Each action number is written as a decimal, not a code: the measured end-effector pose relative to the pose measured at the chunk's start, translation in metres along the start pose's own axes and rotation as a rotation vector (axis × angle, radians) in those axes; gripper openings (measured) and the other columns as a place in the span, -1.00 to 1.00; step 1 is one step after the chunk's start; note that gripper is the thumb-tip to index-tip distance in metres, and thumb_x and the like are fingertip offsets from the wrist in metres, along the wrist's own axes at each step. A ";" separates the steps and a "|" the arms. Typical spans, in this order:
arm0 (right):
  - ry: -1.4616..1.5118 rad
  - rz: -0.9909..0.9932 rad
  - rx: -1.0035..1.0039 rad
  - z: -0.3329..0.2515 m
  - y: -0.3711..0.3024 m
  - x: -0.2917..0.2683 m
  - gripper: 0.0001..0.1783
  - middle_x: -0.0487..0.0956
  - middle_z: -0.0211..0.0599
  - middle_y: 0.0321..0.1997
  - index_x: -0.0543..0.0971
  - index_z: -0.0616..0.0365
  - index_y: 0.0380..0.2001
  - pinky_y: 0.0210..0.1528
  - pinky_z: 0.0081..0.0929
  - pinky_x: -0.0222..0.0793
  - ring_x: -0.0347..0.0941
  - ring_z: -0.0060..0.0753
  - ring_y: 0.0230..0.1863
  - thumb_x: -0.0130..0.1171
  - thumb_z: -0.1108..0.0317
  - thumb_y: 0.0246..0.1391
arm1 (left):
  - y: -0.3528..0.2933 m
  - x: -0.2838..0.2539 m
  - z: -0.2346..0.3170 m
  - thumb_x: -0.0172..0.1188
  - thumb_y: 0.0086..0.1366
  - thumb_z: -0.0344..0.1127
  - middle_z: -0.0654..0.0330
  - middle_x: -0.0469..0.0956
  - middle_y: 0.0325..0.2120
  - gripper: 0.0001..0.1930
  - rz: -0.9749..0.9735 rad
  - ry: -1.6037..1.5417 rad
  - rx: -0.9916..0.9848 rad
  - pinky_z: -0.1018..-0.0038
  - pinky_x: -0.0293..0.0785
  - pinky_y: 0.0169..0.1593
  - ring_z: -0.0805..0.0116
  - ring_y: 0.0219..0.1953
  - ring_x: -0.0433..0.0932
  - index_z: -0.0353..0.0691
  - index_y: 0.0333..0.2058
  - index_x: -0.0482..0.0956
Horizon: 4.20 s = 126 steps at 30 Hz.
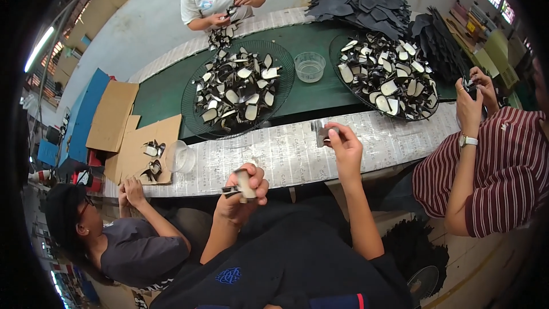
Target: Assembling and cleaning small components for shoe manufacturing at a workbench.
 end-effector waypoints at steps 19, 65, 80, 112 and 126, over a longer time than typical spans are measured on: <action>0.057 0.013 0.218 0.102 0.023 -0.051 -0.76 0.59 -0.41 -0.29 0.56 0.26 -0.08 -0.25 -0.67 0.47 0.50 -0.68 -0.32 0.16 0.38 0.24 | 0.183 -0.085 0.081 0.03 0.38 -0.41 0.05 0.53 -0.02 -0.70 0.575 1.624 0.437 0.42 0.38 0.14 0.28 0.03 0.51 -0.36 0.05 0.46; -0.101 0.052 0.183 0.092 0.012 -0.044 -0.74 0.58 -0.29 -0.11 0.55 0.29 -0.07 -0.15 -0.60 0.47 0.48 -0.59 -0.20 0.12 0.37 0.25 | 0.016 -0.132 -0.015 0.23 0.20 -0.51 -0.07 0.38 0.12 -0.70 0.546 1.843 0.250 0.28 0.40 0.12 -0.02 0.13 0.41 -0.26 -0.07 0.57; -0.596 -0.409 -0.433 -0.055 -0.045 0.058 -0.68 0.58 -0.08 -0.03 0.59 0.27 -0.15 -0.10 -0.44 0.53 0.59 -0.19 -0.09 0.30 0.62 -0.04 | 0.003 -0.102 -0.003 0.29 0.19 -0.58 0.10 0.55 -0.08 -0.52 0.617 0.607 0.062 0.61 0.51 -0.05 0.45 -0.08 0.55 -0.41 0.10 0.42; -0.629 -0.432 -0.407 -0.059 -0.043 0.053 -0.69 0.54 -0.09 0.04 0.58 0.30 -0.11 -0.08 -0.47 0.52 0.57 -0.24 -0.04 0.25 0.62 0.02 | 0.000 -0.078 -0.017 0.22 0.31 -0.40 0.15 0.55 -0.12 -0.58 0.635 0.556 0.036 0.53 0.60 -0.09 0.45 -0.15 0.58 -0.36 0.12 0.41; -0.740 -0.569 -0.478 -0.055 -0.049 0.065 -0.65 0.52 -0.09 0.05 0.56 0.26 -0.10 -0.13 -0.37 0.55 0.57 -0.09 -0.09 0.29 0.57 -0.03 | 0.002 -0.068 -0.015 0.25 0.26 -0.50 0.08 0.53 -0.13 -0.61 0.648 0.620 0.048 0.46 0.58 -0.04 0.40 -0.13 0.55 -0.41 0.05 0.44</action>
Point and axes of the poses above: each hand's wrist, its own y-axis towards the middle knuckle, its own x-axis out of the palm, z = x × y, the point moved 3 cm from there along y, towards the middle knuckle
